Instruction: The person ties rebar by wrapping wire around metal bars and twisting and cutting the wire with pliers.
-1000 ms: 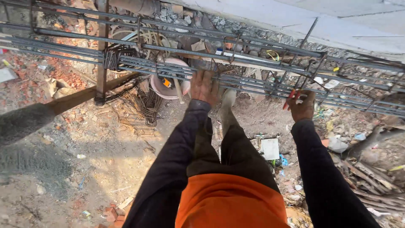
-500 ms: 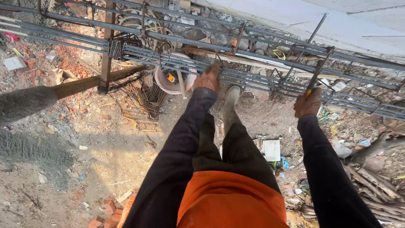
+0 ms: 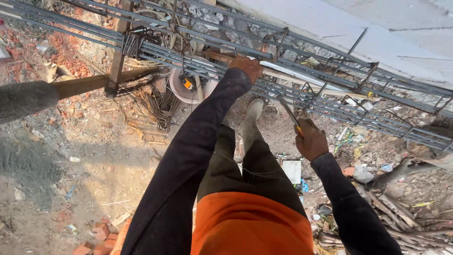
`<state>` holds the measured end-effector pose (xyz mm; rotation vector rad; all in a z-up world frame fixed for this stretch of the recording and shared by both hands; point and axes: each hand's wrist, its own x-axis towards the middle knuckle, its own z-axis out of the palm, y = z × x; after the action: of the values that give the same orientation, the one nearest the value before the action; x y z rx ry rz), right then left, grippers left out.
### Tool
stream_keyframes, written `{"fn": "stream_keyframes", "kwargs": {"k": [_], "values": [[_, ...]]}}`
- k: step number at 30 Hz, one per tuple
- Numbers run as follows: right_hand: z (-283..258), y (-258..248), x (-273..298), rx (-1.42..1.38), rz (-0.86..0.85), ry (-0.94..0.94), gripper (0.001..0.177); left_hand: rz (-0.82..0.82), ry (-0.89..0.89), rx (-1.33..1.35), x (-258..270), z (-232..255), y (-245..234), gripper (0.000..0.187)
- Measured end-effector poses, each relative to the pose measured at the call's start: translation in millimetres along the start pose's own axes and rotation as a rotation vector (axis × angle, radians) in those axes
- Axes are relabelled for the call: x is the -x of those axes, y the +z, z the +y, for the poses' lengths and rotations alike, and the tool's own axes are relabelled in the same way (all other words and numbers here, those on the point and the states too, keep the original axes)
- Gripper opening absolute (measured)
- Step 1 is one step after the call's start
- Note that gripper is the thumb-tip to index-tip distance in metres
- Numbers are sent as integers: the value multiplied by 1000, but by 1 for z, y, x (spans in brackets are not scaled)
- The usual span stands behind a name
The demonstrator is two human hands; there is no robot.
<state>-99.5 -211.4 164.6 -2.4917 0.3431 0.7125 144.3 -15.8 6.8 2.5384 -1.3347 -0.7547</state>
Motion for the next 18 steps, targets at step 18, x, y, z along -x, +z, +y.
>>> {"fn": "stream_keyframes", "kwargs": {"k": [18], "values": [[-90, -40, -103, 1044, -221, -127, 41, 261, -110, 324, 1, -12, -16, 22]]}}
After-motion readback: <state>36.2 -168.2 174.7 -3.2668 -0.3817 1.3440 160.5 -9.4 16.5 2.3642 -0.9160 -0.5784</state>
